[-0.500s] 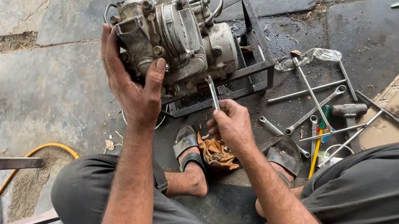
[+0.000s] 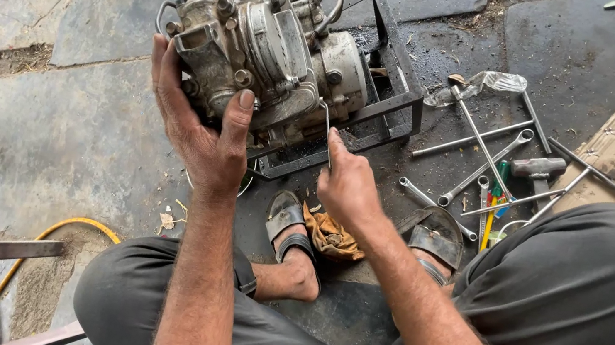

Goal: The person sits on the floor working on a motorcycle engine mounted in a black metal stand. They hold the engine steady with one hand while using a spanner with the other to loosen and turn bolts on the engine case, repositioning the wrench on different fasteners and steadying the engine throughout.

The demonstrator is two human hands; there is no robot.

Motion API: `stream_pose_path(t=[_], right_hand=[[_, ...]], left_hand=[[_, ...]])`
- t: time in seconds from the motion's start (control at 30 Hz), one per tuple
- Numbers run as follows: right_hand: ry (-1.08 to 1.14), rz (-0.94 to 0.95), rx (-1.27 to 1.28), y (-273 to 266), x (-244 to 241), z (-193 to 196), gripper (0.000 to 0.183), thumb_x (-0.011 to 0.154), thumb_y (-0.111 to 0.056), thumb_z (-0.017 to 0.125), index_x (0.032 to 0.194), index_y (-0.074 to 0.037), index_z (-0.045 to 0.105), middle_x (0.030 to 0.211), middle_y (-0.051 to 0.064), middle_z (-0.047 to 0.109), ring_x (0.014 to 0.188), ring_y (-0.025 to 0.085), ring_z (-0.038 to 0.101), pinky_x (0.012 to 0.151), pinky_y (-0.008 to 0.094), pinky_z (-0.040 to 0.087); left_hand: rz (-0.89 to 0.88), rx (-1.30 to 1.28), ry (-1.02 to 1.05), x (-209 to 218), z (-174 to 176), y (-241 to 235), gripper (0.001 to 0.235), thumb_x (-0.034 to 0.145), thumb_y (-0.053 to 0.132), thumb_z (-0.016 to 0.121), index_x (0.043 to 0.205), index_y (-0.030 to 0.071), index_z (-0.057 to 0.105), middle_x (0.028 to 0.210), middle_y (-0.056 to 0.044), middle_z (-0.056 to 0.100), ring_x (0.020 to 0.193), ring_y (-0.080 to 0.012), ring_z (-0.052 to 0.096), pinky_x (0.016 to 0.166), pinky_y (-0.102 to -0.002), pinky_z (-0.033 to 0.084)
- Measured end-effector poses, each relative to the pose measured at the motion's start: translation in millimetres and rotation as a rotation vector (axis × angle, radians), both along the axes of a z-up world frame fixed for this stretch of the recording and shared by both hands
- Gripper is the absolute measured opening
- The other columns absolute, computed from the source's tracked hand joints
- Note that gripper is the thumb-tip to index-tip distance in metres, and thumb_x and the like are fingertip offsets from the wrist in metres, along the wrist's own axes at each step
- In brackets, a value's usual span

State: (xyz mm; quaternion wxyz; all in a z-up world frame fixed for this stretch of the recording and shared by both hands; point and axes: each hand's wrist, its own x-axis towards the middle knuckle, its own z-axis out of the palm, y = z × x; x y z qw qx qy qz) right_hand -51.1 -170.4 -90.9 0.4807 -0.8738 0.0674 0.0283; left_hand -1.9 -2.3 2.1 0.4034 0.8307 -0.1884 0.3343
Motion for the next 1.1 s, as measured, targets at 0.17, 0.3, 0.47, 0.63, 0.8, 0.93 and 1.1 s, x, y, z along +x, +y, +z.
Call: stream_pose_path(t=[0.17,0.3,0.47,0.63,0.8,0.93,1.1], right_hand=[[0.161,0.079,-0.062,-17.7,4.4,34.8,0.070,0.092,0.001,0.057,0.157,-0.006,0.034,0.126,0.016,0.064,0.051,0.012,0.062,0.047,0.024,0.060],[0.103,0.103,-0.127,-16.0,1.6,14.3,0.066,0.093,-0.002,0.058,0.155,-0.007,0.037,0.104,0.016,0.076,0.051,0.013,0.062,0.049,0.027,0.060],[0.003,0.120,-0.224,-16.8,9.3,20.8,0.065,0.092,0.003,0.055,0.154,-0.002,0.038,0.086,0.016,0.075,0.053,0.018,0.065,0.051,0.032,0.062],[0.034,0.174,-0.274,-16.7,12.8,2.5,0.066,0.088,0.007,0.055,0.152,0.001,0.041,0.081,0.020,0.073,0.059,0.026,0.070,0.056,0.037,0.065],[-0.152,0.183,-0.383,-22.7,5.5,-2.3,0.074,0.082,0.005,0.062,0.153,0.005,0.039,0.080,0.020,0.072,0.070,0.034,0.072,0.062,0.046,0.062],[-0.063,0.222,-0.419,-21.1,-1.9,22.8,0.085,0.081,0.000,0.068,0.157,0.000,0.029,0.086,0.020,0.073,0.075,0.036,0.071,0.066,0.049,0.061],[0.060,0.201,-0.314,-19.3,3.3,8.4,0.096,0.081,0.007,0.061,0.164,-0.006,0.014,0.092,0.021,0.073,0.074,0.034,0.074,0.067,0.045,0.064]], left_hand=[[0.011,0.006,-0.005,0.6,0.1,-0.6,0.077,0.108,0.050,0.070,0.162,0.010,0.032,0.171,-0.020,0.027,0.159,-0.0342,0.026,0.131,-0.047,0.030],[0.020,0.006,-0.017,1.3,-3.6,-0.4,0.077,0.108,0.050,0.069,0.162,0.010,0.031,0.172,-0.020,0.027,0.159,-0.0339,0.026,0.131,-0.047,0.030],[0.036,0.019,-0.041,5.4,-6.5,-1.8,0.075,0.107,0.049,0.066,0.161,0.011,0.030,0.170,-0.020,0.027,0.163,-0.0358,0.028,0.130,-0.049,0.032],[0.064,0.047,-0.049,6.2,-7.6,-2.8,0.073,0.108,0.050,0.061,0.162,0.013,0.027,0.169,-0.019,0.027,0.163,-0.0356,0.028,0.130,-0.048,0.033],[0.075,0.022,-0.045,7.0,-8.8,-6.2,0.083,0.106,0.055,0.073,0.162,0.013,0.028,0.171,-0.019,0.026,0.164,-0.0357,0.027,0.132,-0.050,0.030],[0.096,-0.017,-0.043,6.6,-4.3,-10.4,0.084,0.101,0.057,0.075,0.160,0.014,0.033,0.169,-0.019,0.031,0.162,-0.0350,0.031,0.130,-0.050,0.033],[0.095,-0.020,-0.034,9.5,-7.0,-10.1,0.084,0.101,0.056,0.074,0.158,0.009,0.035,0.167,-0.021,0.031,0.159,-0.0362,0.030,0.133,-0.050,0.034]])
